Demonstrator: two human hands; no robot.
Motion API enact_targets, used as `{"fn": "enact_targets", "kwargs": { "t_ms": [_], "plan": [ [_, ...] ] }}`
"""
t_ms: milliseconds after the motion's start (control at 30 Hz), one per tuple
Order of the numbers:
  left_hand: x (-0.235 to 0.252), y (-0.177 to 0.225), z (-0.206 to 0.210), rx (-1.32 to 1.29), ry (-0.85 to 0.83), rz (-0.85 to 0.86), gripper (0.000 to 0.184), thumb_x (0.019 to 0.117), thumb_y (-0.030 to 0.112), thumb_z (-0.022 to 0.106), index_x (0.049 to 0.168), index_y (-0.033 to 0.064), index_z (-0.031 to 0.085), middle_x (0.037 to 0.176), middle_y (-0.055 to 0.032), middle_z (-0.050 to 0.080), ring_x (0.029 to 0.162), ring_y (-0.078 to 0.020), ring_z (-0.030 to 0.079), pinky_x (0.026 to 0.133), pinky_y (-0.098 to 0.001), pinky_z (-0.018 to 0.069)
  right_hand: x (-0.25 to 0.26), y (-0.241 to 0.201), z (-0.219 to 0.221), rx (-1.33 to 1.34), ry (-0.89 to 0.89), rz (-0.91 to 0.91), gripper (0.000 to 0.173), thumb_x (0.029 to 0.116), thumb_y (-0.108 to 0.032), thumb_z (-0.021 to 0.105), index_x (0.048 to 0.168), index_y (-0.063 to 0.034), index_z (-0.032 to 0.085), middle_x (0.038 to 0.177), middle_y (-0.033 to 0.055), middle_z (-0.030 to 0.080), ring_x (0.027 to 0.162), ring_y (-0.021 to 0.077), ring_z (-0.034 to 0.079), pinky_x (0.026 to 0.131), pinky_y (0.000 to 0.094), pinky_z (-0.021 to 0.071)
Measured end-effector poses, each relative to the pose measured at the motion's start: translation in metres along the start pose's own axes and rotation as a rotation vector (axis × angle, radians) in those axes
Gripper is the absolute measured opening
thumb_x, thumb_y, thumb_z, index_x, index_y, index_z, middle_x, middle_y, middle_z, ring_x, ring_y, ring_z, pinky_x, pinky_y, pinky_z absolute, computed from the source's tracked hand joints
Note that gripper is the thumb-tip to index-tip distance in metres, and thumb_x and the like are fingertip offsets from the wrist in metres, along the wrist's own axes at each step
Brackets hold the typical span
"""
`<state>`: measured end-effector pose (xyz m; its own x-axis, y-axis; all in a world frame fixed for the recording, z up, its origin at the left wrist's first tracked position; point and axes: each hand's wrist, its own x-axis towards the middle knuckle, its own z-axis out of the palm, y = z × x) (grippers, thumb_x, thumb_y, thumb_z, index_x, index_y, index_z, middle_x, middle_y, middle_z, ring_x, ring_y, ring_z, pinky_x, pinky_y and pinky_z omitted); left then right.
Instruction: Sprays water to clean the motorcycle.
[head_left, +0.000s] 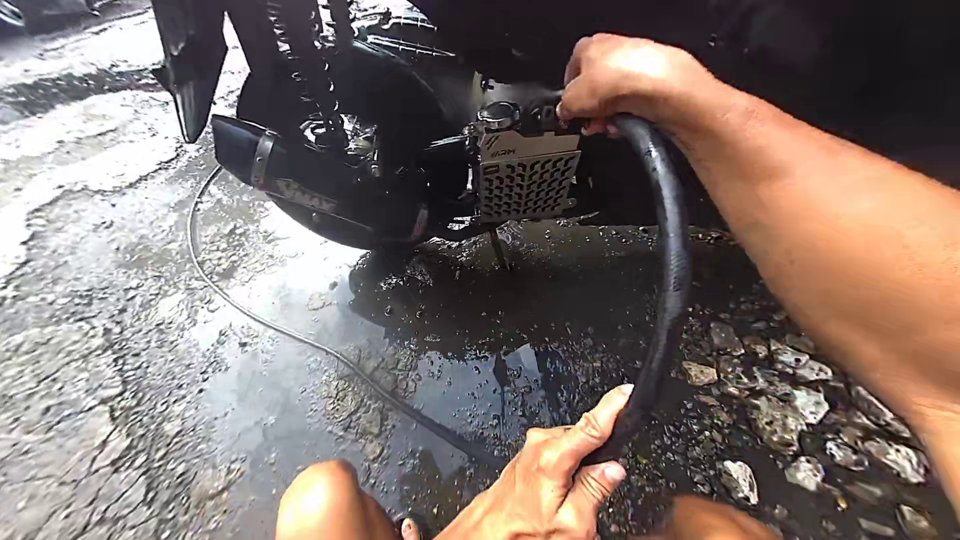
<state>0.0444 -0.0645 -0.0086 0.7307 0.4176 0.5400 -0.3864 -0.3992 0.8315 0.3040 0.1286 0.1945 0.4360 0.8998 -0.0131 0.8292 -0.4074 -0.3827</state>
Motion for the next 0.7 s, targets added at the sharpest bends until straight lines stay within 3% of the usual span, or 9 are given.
{"fn": "enact_targets", "kwargs": {
  "t_ms": [67,133,167,333,433,500,600,700],
  "plan": [
    [-0.014,-0.001,-0.005,0.028,0.074,0.011,0.050,0.1073,0.014,0.045,0.149,-0.0137,0.040,0.115,-0.0248,0.068,0.088,-0.0099,0.066,0.087,-0.0201,0.0520,0.001,-0.010,0.009,0.020,0.004,0.047,0.016,0.0946,-0.013,0.060,0.102,0.0008,0.061,0.076,0.0130,0.058,0.057,0.0222,0.052,0.054,0.0446,0.0464],
    [-0.024,-0.003,-0.010,0.048,0.117,0.015,0.050,0.1076,0.013,0.044,0.149,-0.0152,0.039,0.125,-0.0272,0.067,0.102,-0.0136,0.070,0.096,-0.0229,0.0519,0.004,-0.018,0.021,0.084,-0.006,0.104,0.016,0.0954,-0.012,0.059,0.106,0.0005,0.060,0.071,0.0091,0.056,0.051,0.0166,0.049,0.050,0.0370,0.0445],
    [-0.026,-0.004,-0.012,0.055,0.144,0.017,0.050,0.1075,0.013,0.043,0.148,-0.0154,0.039,0.126,-0.0274,0.066,0.102,-0.0137,0.070,0.096,-0.0231,0.0521,0.006,-0.020,0.026,0.129,-0.002,0.142,0.016,0.0953,-0.012,0.059,0.106,0.0000,0.060,0.068,0.0066,0.054,0.048,0.0134,0.047,0.047,0.0322,0.0435],
    [-0.029,0.002,-0.030,0.025,0.281,-0.002,0.049,0.1061,0.014,0.045,0.145,-0.0146,0.045,0.116,-0.0239,0.070,0.080,-0.0084,0.066,0.081,-0.0208,0.0548,0.014,-0.034,0.036,0.290,0.059,0.361,0.012,0.0940,-0.012,0.062,0.103,-0.0048,0.058,0.068,0.0024,0.053,0.046,0.0098,0.046,0.044,0.0264,0.0425],
    [-0.030,0.004,-0.041,-0.020,0.240,0.000,0.048,0.1057,0.013,0.049,0.145,-0.0153,0.046,0.115,-0.0247,0.071,0.088,-0.0107,0.070,0.087,-0.0225,0.0551,0.019,-0.035,0.035,0.337,0.060,0.359,0.014,0.0946,-0.013,0.062,0.106,-0.0062,0.058,0.067,0.0026,0.053,0.044,0.0091,0.045,0.042,0.0248,0.0407],
    [-0.030,0.001,-0.042,-0.046,0.232,0.014,0.048,0.1040,0.010,0.050,0.144,-0.0157,0.047,0.107,-0.0235,0.072,0.081,-0.0111,0.068,0.081,-0.0232,0.0561,0.022,-0.036,0.034,0.353,0.059,0.382,0.015,0.0964,-0.014,0.061,0.109,-0.0075,0.055,0.068,0.0029,0.053,0.042,0.0086,0.044,0.039,0.0231,0.0405],
    [-0.029,-0.001,-0.047,-0.087,0.226,0.029,0.049,0.1035,0.009,0.050,0.145,-0.0160,0.045,0.111,-0.0242,0.071,0.082,-0.0099,0.069,0.083,-0.0228,0.0567,0.023,-0.041,0.034,0.334,0.076,0.429,0.012,0.0963,-0.012,0.060,0.106,-0.0080,0.054,0.064,0.0017,0.051,0.041,0.0082,0.044,0.038,0.0226,0.0399],
    [-0.028,-0.002,-0.056,-0.178,0.196,0.052,0.051,0.1039,0.011,0.046,0.147,-0.0164,0.041,0.101,-0.0210,0.071,0.069,-0.0070,0.063,0.070,-0.0219,0.0564,0.023,-0.051,0.034,0.311,0.077,0.454,0.005,0.0965,-0.011,0.059,0.099,-0.0090,0.055,0.065,0.0007,0.053,0.041,0.0073,0.044,0.039,0.0217,0.0395]
  ]
}}
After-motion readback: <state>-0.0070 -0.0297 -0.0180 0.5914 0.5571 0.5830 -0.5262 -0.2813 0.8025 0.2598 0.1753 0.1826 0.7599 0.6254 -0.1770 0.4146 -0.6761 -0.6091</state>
